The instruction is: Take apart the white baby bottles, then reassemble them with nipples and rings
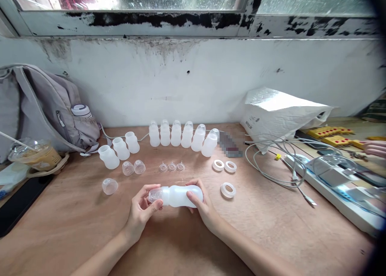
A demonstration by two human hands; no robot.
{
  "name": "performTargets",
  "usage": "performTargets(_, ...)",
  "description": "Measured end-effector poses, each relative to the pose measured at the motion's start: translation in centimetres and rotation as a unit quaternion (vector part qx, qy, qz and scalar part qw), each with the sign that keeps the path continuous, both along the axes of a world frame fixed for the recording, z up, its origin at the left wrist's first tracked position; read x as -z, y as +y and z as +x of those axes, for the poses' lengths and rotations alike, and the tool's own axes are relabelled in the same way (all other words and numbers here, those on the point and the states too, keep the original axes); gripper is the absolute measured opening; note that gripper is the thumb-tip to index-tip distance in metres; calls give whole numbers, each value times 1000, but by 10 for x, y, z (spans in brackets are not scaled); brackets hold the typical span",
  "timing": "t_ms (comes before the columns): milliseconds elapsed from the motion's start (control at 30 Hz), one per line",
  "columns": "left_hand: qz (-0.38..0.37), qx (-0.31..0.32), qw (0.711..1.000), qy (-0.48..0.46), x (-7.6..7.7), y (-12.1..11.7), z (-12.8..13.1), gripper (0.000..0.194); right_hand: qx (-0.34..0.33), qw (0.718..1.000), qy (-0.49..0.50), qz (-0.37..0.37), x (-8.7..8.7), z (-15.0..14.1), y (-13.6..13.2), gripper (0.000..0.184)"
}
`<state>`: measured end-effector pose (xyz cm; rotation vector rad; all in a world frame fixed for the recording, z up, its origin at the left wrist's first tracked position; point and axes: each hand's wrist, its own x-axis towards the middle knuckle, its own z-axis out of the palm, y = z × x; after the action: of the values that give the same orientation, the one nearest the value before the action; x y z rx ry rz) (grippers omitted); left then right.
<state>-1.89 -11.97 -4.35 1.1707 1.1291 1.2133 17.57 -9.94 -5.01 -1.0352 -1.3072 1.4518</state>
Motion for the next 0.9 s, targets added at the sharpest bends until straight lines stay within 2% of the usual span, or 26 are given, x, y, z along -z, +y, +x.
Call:
performTargets(167,-8,-12,1000,-19,-1,3,2,35,-13,1000,-3,-19,4,-2,3,35)
performTargets(433,8,-31,999,1,-6,-3,4,38,-29,999,-18,-2,12,1,5,34)
performTargets(633,26,-32,999,11,-3,-3,2,39,-24,999,-19,15,12,1,5,35)
performTargets(733,31,-36,999,21,-3,0,-3,37,-53,999,-2,14,10,1,5,34)
performTargets(800,35,-39,998,29,-9,3,-7,36,-70,997,25,0,8,0,6,34)
performTargets(900,30,-41,997,53,-26,11,-13,44,-75,995,64,-12,5,-2,6,33)
